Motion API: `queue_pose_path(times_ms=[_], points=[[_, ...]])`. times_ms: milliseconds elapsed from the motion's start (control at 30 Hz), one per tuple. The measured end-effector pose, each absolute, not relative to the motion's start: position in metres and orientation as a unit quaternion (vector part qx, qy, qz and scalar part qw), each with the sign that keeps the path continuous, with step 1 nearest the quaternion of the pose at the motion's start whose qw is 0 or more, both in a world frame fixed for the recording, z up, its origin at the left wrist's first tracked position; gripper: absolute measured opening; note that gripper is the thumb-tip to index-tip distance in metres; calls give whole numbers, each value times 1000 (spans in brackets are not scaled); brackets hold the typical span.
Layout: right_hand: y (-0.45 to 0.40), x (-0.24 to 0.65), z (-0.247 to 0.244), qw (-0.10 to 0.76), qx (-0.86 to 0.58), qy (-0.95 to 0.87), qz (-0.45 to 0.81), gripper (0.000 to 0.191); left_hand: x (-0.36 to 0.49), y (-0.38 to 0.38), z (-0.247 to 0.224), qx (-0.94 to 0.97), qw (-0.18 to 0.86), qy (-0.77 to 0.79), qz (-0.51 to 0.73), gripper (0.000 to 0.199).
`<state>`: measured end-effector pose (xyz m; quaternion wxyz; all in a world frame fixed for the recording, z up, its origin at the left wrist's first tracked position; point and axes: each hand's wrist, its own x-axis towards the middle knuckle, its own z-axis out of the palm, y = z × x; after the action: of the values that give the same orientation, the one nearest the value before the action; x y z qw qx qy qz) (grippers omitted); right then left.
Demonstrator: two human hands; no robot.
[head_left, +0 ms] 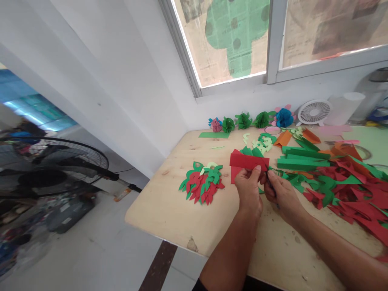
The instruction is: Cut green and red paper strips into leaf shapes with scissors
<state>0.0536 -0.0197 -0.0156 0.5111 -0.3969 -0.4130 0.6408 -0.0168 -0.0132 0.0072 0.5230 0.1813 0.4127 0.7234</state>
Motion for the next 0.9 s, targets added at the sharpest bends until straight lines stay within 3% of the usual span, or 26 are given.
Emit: queue_pose_path(times_ms=[900], points=[[-19, 54, -20, 513, -406, -413, 633, 43, -18, -14, 7, 199, 525, 417, 715, 29]])
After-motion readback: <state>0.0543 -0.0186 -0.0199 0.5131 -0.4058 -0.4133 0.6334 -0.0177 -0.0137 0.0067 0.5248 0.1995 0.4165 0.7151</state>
